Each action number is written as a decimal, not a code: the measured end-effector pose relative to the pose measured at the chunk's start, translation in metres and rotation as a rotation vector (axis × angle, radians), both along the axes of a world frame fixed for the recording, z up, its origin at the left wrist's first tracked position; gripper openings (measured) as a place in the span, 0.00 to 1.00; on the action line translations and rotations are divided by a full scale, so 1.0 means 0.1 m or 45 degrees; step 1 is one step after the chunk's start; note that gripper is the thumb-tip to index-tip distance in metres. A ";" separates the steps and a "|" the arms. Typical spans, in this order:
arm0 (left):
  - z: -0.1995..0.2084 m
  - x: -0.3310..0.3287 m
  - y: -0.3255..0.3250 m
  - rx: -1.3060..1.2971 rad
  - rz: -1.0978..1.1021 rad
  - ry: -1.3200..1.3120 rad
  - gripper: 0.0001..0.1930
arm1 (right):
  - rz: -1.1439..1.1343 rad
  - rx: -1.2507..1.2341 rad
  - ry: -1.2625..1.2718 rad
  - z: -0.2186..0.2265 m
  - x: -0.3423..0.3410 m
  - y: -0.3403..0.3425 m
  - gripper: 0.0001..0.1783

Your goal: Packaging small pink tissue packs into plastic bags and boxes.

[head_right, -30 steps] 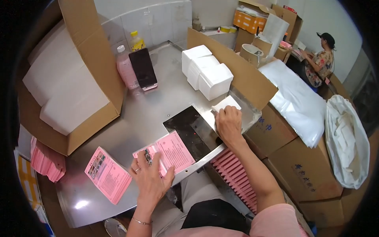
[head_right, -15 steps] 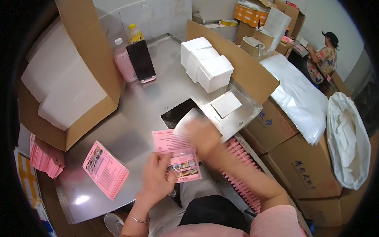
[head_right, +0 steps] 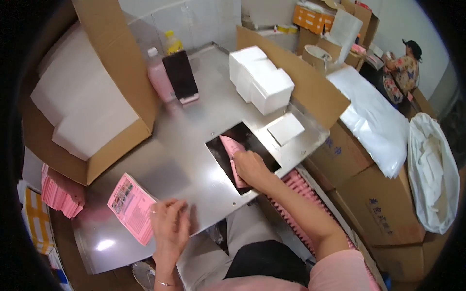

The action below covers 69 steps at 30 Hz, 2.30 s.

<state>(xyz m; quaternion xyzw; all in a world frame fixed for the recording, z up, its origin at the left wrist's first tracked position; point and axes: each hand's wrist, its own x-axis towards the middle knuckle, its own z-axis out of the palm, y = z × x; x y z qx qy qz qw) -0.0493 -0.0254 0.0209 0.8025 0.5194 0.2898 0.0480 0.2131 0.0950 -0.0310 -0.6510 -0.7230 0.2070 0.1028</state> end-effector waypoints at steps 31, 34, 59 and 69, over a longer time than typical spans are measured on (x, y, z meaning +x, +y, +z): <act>-0.23 -1.13 0.20 0.020 0.613 -0.054 0.04 | -0.245 1.206 -0.542 0.77 0.99 0.96 0.08; -0.22 -1.20 0.22 -0.059 0.535 -0.092 0.03 | -0.172 1.193 -0.398 0.68 0.99 0.94 0.08; -0.27 0.27 0.26 -0.148 -0.084 0.014 0.47 | 1.056 1.019 0.245 0.42 -0.29 -0.78 0.22; -0.18 0.30 0.24 -0.051 0.092 0.262 0.32 | 0.648 1.201 0.239 0.46 -0.36 -0.22 0.07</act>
